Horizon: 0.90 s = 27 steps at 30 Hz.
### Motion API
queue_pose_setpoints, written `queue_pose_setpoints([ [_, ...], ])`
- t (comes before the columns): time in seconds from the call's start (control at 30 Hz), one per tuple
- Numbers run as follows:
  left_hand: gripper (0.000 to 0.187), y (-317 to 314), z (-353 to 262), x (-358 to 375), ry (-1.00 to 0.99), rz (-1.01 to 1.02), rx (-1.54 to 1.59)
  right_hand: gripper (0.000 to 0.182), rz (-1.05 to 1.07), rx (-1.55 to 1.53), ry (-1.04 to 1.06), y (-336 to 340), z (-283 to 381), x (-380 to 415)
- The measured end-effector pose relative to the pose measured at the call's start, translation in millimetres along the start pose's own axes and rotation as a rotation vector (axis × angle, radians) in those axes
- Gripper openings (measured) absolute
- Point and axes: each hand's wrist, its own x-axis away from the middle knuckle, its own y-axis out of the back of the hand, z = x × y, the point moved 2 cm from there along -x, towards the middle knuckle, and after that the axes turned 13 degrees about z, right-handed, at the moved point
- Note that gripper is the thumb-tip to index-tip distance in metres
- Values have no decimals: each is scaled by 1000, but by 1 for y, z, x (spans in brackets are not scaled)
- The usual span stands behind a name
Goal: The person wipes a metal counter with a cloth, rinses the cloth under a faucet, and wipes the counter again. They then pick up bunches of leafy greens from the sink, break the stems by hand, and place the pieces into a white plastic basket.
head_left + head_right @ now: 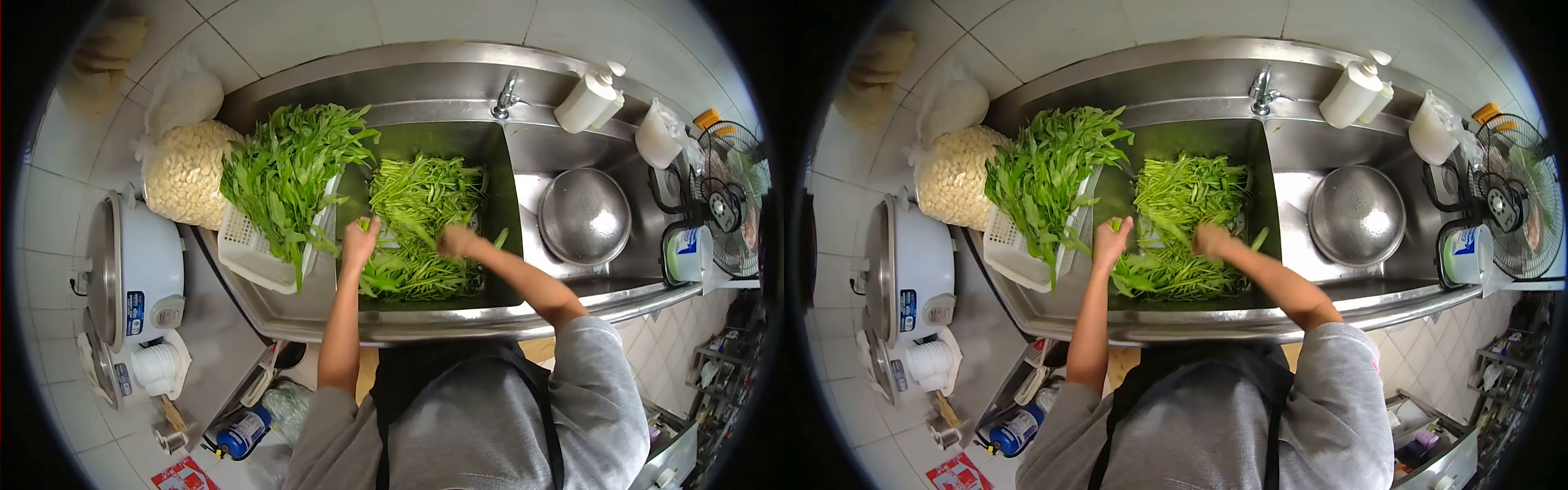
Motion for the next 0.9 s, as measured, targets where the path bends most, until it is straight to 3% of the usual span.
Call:
queue_pose_setpoints([
  [0.03,46,-1,11,0,22,42,-104,27,299,-4,-108,-26,4,-6],
  [0.07,49,0,15,9,58,98,-144,31,451,-22,-155,-47,2,-13],
  [0.1,47,0,4,25,45,100,-150,36,601,-39,-202,-58,-2,-23],
  [0.13,49,-4,12,31,3,77,-129,36,606,-33,-196,-52,-3,-36],
  [0.2,43,2,-13,54,210,235,-54,31,265,355,-146,-29,-5,-67],
  [0.23,42,-2,-5,54,220,241,-21,24,120,260,-207,-14,-11,-87],
  [0.27,43,-7,11,52,51,212,30,18,-29,164,-268,4,-19,-108],
  [0.3,44,-6,6,55,129,249,-10,18,-34,168,-260,19,-21,-125],
  [0.37,38,-12,20,54,15,184,-10,14,-256,303,-101,51,-22,-155],
  [0.4,38,-8,7,58,155,253,-45,15,-167,293,-147,64,-20,-168],
  [0.43,38,-10,10,59,157,246,-44,15,-166,296,-141,66,-24,-183],
  [0.5,57,-14,15,60,98,231,30,20,-397,465,-3,61,-28,-211],
  [0.53,57,-11,17,58,112,226,32,28,-241,475,-88,59,-31,-229],
  [0.6,61,-9,21,60,263,280,20,28,-160,598,-70,54,-39,-248],
  [0.63,61,-9,22,58,276,283,30,29,-96,724,-64,53,-43,-252],
  [0.67,50,-8,22,56,311,256,18,31,-260,671,-2,50,-47,-254],
  [0.7,39,-9,22,51,339,229,7,31,-246,676,-6,54,-47,-249],
  [0.77,40,-10,19,44,354,256,16,27,-325,583,190,66,-33,-230],
  [0.83,41,-14,22,40,351,272,16,24,-321,595,213,69,-28,-238],
  [0.9,41,-26,29,39,309,277,68,25,-421,667,384,69,-18,-248],
])
